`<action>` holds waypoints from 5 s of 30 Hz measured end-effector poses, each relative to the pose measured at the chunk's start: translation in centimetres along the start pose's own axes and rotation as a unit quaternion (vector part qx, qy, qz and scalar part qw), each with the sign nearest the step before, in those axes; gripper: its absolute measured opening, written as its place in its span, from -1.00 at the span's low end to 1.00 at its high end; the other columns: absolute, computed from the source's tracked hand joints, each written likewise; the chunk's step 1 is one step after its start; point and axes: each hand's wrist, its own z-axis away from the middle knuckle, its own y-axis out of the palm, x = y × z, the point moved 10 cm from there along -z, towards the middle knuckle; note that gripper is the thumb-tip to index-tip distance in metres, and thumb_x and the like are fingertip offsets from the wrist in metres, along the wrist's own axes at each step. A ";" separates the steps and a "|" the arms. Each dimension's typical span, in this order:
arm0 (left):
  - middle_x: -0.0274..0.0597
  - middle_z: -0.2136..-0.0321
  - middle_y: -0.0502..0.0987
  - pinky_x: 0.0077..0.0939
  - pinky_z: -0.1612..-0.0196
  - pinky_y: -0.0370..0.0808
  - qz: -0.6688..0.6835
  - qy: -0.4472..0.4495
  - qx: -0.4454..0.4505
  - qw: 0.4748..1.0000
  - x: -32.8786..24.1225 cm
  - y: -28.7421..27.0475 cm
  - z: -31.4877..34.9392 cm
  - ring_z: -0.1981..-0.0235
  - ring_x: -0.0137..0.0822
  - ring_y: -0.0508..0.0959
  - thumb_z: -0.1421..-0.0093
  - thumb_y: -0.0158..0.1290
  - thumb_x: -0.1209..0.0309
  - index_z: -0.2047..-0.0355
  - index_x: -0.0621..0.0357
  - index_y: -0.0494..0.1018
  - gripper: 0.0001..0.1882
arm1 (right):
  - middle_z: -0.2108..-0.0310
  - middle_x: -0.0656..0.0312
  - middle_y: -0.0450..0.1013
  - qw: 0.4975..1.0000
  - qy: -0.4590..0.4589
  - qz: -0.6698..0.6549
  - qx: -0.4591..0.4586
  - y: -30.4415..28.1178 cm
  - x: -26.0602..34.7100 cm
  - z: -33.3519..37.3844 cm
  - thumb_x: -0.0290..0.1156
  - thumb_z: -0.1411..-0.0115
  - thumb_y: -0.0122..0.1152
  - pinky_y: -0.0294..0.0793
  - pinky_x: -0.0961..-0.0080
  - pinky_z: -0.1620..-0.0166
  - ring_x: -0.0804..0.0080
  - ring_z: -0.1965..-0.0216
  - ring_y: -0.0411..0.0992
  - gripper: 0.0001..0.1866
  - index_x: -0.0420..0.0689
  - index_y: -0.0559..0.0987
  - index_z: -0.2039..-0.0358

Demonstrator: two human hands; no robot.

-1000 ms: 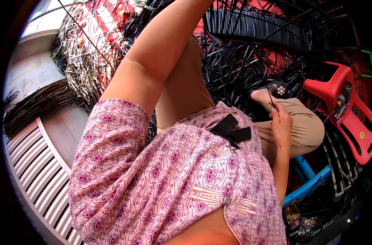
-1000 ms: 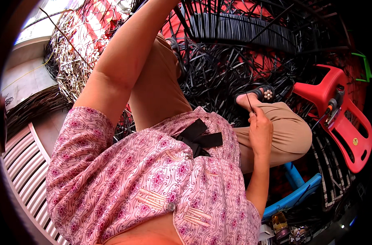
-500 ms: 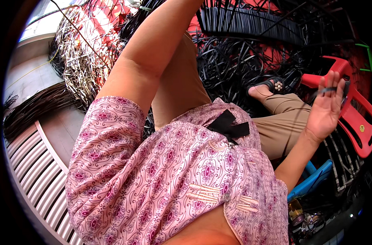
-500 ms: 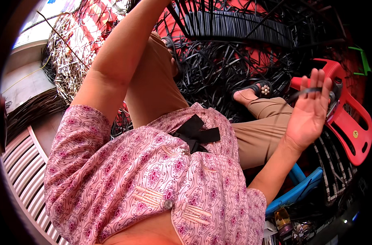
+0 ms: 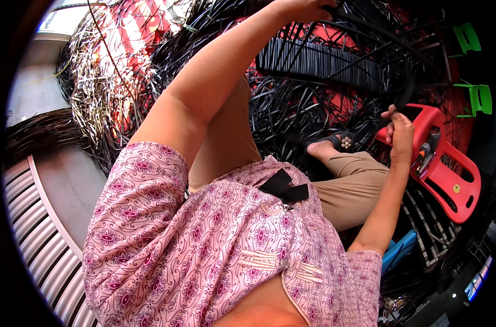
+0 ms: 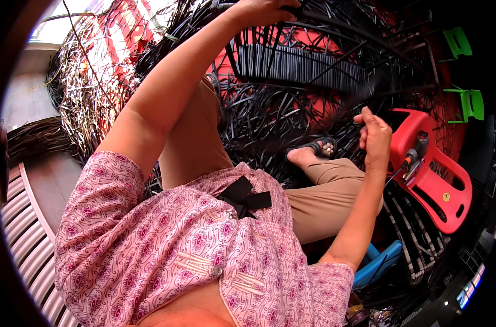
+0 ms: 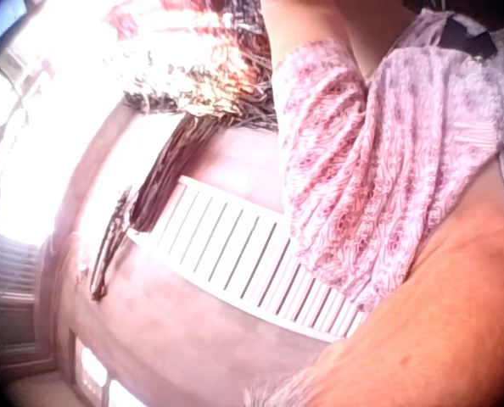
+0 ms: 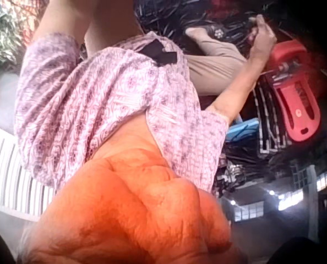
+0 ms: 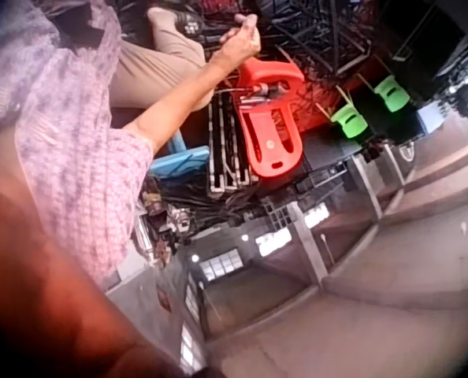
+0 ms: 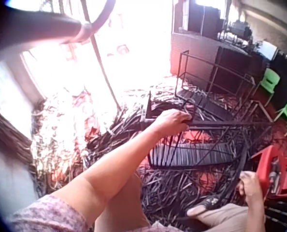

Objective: The person sits on the floor and weaves black plastic strips into a basket frame. They use a staple gun to secure the strips and pliers to trim excess material. The person repeatedly threads strips through the frame and staples them in place.

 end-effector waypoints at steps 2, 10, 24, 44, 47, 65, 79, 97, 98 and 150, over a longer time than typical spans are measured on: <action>-0.02 0.24 0.60 -0.13 0.06 0.50 -0.016 0.010 0.011 1.000 0.0 -0.2 -0.1 0.15 0.02 0.58 -0.02 0.08 0.25 0.14 0.10 0.56 -0.62 | 0.79 0.50 0.17 0.999 0.006 0.028 0.022 2.1 -0.9 -0.4 -0.08 -0.25 0.23 -0.03 0.72 0.72 0.77 0.79 0.06 -0.58 -0.17 0.58 0.55; -0.11 0.26 0.61 -0.19 0.08 0.48 -0.050 -0.029 0.037 0.998 0.4 0.3 0.2 0.17 -0.03 0.59 -0.10 0.12 -0.13 0.11 0.07 0.57 -0.43 | 0.80 0.49 0.21 0.997 -0.021 0.051 0.053 8.2 -0.3 0.9 -0.13 -0.24 0.23 -0.01 0.64 0.67 0.75 0.77 0.07 -0.57 -0.21 0.58 0.62; -0.09 0.51 0.56 -0.15 0.24 0.47 -0.014 -0.084 -0.011 0.996 0.7 -0.4 0.2 0.34 0.00 0.58 -0.22 -0.07 -0.20 0.39 0.04 0.60 -0.44 | 0.79 0.44 0.24 0.982 -0.012 0.026 0.186 17.7 -3.3 6.4 -0.13 -0.27 0.20 0.10 0.60 0.59 0.71 0.70 0.14 -0.58 -0.22 0.62 0.56; -0.06 0.59 0.53 -0.07 0.35 0.46 0.003 -0.097 -0.015 0.995 0.0 -1.5 0.2 0.45 0.03 0.56 -0.12 0.07 -0.18 0.44 0.04 0.58 -0.49 | 0.25 0.12 0.58 0.919 -0.384 -0.024 -0.081 11.4 23.7 -7.8 -0.32 -0.24 0.29 0.51 0.56 0.14 0.49 0.27 0.53 -0.59 -0.34 0.53 0.00; -0.07 0.59 0.54 -0.09 0.34 0.46 -0.009 -0.097 -0.014 0.995 0.3 -1.7 -0.1 0.45 0.01 0.57 -0.12 0.07 -0.19 0.41 0.04 0.59 -0.48 | 0.29 0.17 0.59 0.917 -0.391 -0.048 -0.061 13.4 25.3 -10.8 -0.33 -0.23 0.29 0.50 0.61 0.19 0.55 0.30 0.53 -0.65 -0.34 0.58 0.08; -0.10 0.24 0.62 -0.24 0.09 0.49 0.004 -0.029 0.042 0.999 1.3 -0.2 -0.4 0.20 -0.09 0.61 0.06 0.24 0.25 0.06 0.08 0.56 -0.50 | 0.61 0.34 0.35 0.920 -0.072 -0.347 0.170 18.6 9.6 -9.0 -0.26 -0.28 0.13 0.17 0.66 0.62 0.57 0.64 0.30 -0.75 -0.22 0.55 0.36; -0.14 0.21 0.60 -0.29 0.06 0.48 -0.034 -0.002 0.034 0.999 1.5 -0.2 -1.6 0.16 -0.11 0.59 0.00 0.20 0.22 0.09 0.09 0.57 -0.56 | 0.60 0.37 0.39 0.928 -0.190 -0.318 0.034 18.9 9.4 -10.8 -0.35 -0.29 0.19 0.15 0.74 0.61 0.70 0.64 0.27 -0.79 -0.23 0.60 0.19; -0.16 0.18 0.58 -0.23 -0.01 0.44 -0.056 0.004 -0.022 0.998 5.3 -2.1 -5.5 0.08 -0.11 0.55 -0.03 0.19 0.18 0.07 0.09 0.54 -0.55 | 0.59 0.42 0.45 0.955 -0.293 0.034 0.038 17.6 25.1 -19.7 -0.20 -0.12 0.40 0.28 0.67 0.50 0.71 0.60 0.29 -0.68 -0.25 0.66 0.41; -0.16 0.19 0.58 -0.22 -0.01 0.44 -0.052 0.001 -0.020 0.998 5.2 -2.0 -5.8 0.08 -0.11 0.55 -0.03 0.18 0.18 0.08 0.09 0.55 -0.55 | 0.60 0.42 0.45 0.958 -0.268 0.045 0.088 18.2 24.8 -21.3 -0.20 -0.11 0.40 0.27 0.68 0.51 0.71 0.61 0.28 -0.69 -0.24 0.67 0.43; 0.01 0.42 0.57 -0.26 0.26 0.47 0.056 -0.090 0.054 0.993 4.3 -2.5 -5.0 0.36 -0.06 0.59 -0.06 0.22 0.12 0.25 0.20 0.54 -0.59 | 0.70 0.43 0.39 0.934 -0.287 -0.160 0.143 19.3 24.6 -20.2 -0.39 -0.19 0.28 0.05 0.66 0.62 0.75 0.70 0.16 -0.78 -0.21 0.65 0.56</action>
